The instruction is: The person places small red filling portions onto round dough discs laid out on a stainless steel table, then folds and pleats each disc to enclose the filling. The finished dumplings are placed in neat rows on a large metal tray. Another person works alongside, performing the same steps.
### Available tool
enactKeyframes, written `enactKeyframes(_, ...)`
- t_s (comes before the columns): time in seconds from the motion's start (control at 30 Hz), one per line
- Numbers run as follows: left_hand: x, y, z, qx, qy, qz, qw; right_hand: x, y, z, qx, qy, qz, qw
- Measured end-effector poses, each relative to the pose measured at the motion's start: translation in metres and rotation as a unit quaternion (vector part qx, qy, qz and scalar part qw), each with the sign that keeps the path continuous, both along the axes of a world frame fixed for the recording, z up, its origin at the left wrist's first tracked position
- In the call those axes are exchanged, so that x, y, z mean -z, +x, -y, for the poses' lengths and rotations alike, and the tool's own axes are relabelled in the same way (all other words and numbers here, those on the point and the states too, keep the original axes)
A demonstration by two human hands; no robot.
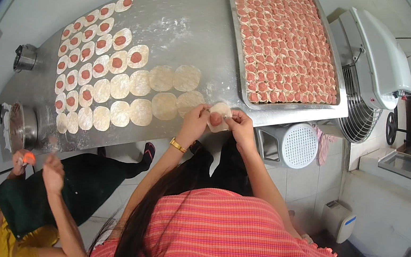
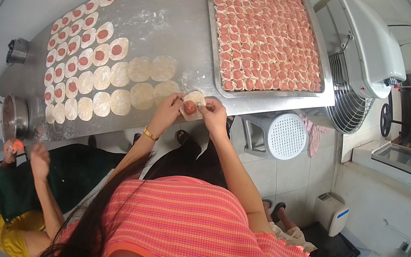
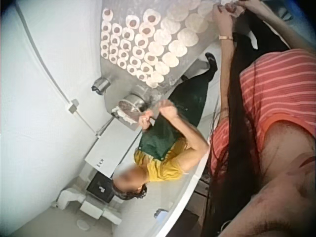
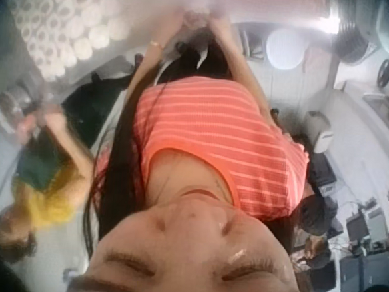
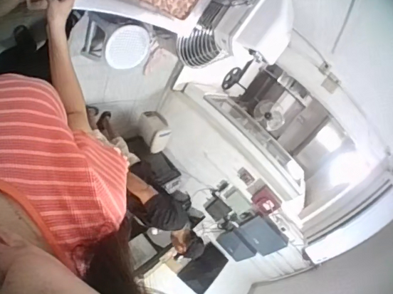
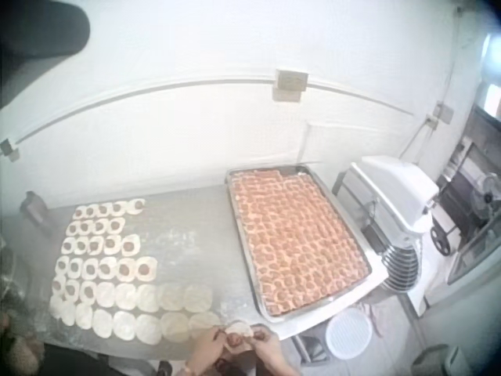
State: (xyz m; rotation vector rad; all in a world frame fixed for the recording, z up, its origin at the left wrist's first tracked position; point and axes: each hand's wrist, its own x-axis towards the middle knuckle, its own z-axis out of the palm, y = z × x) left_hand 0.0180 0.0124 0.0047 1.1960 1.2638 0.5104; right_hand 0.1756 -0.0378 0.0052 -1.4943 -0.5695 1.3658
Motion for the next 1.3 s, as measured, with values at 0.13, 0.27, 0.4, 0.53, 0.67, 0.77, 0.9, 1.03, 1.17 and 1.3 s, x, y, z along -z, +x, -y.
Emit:
enactKeyframes(0.13, -0.01, 0.003, 0.011, -0.083, -0.078, 0.16, 0.98, 0.003, 0.007, 0.006, 0.008, -0.011, -0.091, 0.996)
enactKeyframes(0.27, -0.015, 0.001, 0.016, -0.008, 0.002, 0.116, 0.993, 0.004, 0.006, 0.012, -0.033, 0.037, -0.036, 0.998)
enactKeyframes(0.4, -0.002, -0.001, 0.019, -0.042, -0.04, 0.156, 0.986, 0.005, 0.006, 0.012, -0.061, 0.05, -0.011, 0.997)
enactKeyframes(0.53, -0.001, -0.002, 0.021, -0.082, -0.056, 0.198, 0.975, 0.004, 0.015, 0.01, -0.052, 0.074, -0.045, 0.995)
enactKeyframes(0.67, -0.008, 0.002, 0.026, -0.14, -0.038, 0.241, 0.96, -0.03, 0.008, 0.013, -0.013, 0.09, -0.156, 0.984)
enactKeyframes(0.77, -0.012, 0.003, 0.029, -0.092, -0.004, 0.22, 0.971, -0.028, 0.007, 0.014, -0.023, 0.086, -0.096, 0.991)
enactKeyframes(0.9, -0.027, 0.003, 0.031, -0.1, -0.047, 0.315, 0.943, -0.009, 0.014, 0.01, -0.046, 0.089, 0.066, 0.993)
enactKeyframes(1.03, -0.009, -0.006, 0.023, -0.058, -0.064, 0.226, 0.97, -0.011, 0.02, 0.006, -0.112, 0.071, 0.103, 0.986)
enactKeyframes(1.17, 0.014, -0.004, 0.025, -0.017, 0.174, 0.096, 0.98, -0.018, 0.014, 0.002, -0.138, 0.149, 0.185, 0.962)
enactKeyframes(1.3, 0.007, -0.001, 0.026, -0.003, 0.172, 0.064, 0.983, -0.011, 0.015, -0.001, -0.175, 0.184, 0.288, 0.923)
